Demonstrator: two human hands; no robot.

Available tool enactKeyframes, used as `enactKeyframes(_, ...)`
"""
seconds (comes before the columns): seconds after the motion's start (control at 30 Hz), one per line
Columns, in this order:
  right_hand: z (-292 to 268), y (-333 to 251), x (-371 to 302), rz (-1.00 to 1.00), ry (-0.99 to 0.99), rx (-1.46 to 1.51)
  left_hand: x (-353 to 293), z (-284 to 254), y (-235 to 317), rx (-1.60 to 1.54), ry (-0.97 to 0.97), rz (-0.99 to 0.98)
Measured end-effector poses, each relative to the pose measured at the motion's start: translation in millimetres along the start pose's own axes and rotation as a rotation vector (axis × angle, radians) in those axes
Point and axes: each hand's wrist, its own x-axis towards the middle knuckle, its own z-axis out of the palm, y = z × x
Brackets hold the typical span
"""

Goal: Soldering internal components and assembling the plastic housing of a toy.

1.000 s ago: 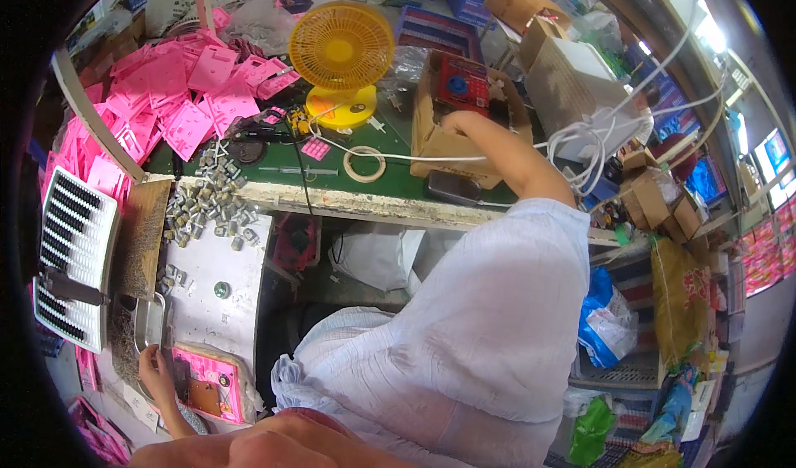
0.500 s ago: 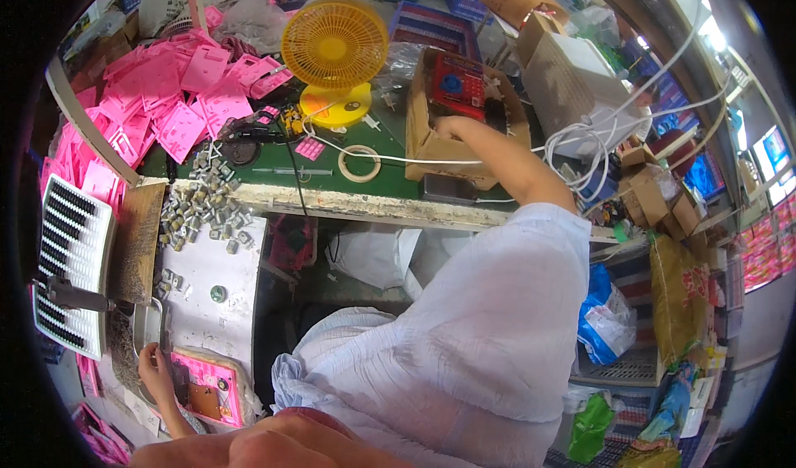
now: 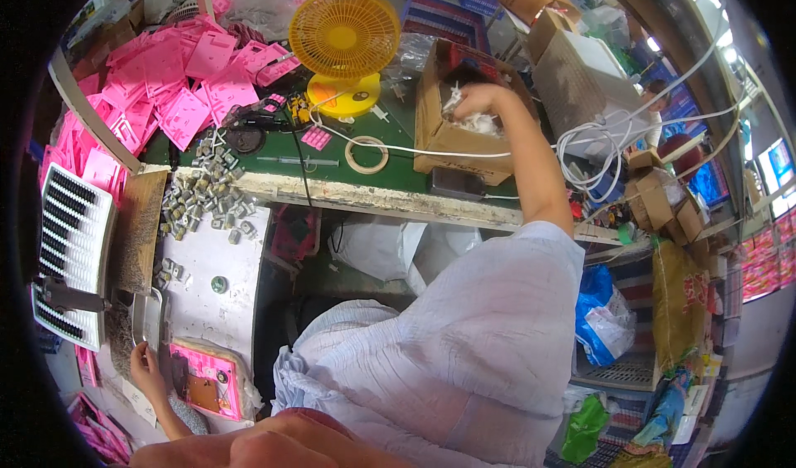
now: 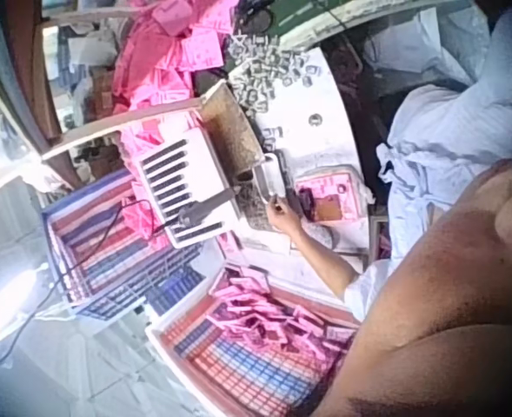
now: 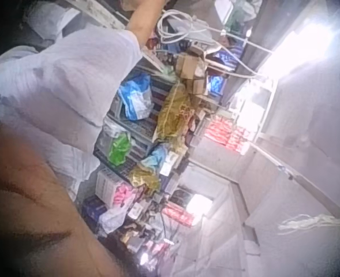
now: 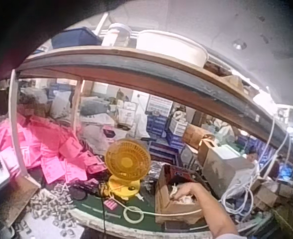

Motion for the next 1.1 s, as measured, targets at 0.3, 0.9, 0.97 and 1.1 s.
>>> enactKeyframes(0.3, 14.3, -19.7, 8.2, 0.225, 0.064, -0.217, -0.8, 6.9, -0.6, -0.011, 0.019, 0.089)
enactKeyframes(0.9, -38.5, -28.9, -51.0, -0.017, 0.033, 0.314, -12.6, 12.3, 5.2, -0.048, 0.039, 0.126)
enactKeyframes(0.97, -39.8, -37.6, -52.7, -0.070, 0.047, 0.360, -12.7, 8.7, 10.2, -0.059, 0.053, 0.102)
enactKeyframes(1.1, -51.2, -36.9, -40.5, 0.166, 0.047, 0.264, -17.8, 5.8, 4.5, -0.051, 0.025, 0.057)
